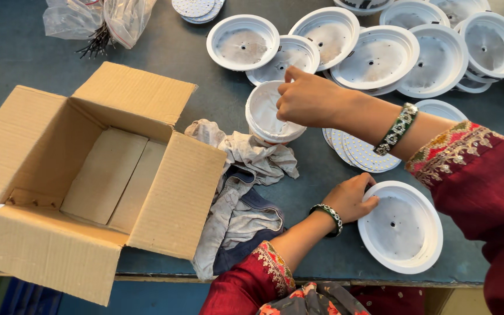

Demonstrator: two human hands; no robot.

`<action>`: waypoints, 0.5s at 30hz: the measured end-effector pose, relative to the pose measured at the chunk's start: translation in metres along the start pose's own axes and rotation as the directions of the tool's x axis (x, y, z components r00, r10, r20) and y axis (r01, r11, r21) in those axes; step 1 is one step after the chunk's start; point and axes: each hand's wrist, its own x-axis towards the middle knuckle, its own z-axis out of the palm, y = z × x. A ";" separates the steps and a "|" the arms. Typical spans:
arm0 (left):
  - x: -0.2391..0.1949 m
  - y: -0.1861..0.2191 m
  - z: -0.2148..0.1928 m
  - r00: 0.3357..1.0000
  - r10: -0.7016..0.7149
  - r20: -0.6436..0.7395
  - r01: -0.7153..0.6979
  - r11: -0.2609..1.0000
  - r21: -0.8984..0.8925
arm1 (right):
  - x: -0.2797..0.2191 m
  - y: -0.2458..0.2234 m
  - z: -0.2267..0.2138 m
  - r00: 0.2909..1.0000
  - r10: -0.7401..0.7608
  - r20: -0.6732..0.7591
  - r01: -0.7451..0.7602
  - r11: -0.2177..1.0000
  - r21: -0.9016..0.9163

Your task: The person repeatedly scoops white paste from a container using a small spatula and applies it to the interior surfaces of white plastic circular housings. They handle each housing one at a time, spreading the paste around the inner walls and central hub before placing the item aside.

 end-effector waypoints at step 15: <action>-0.002 0.014 -0.012 1.000 0.000 0.023 0.000 1.000 -0.011 | -0.012 -0.001 -0.039 0.986 -0.035 0.165 0.055 0.992 -0.114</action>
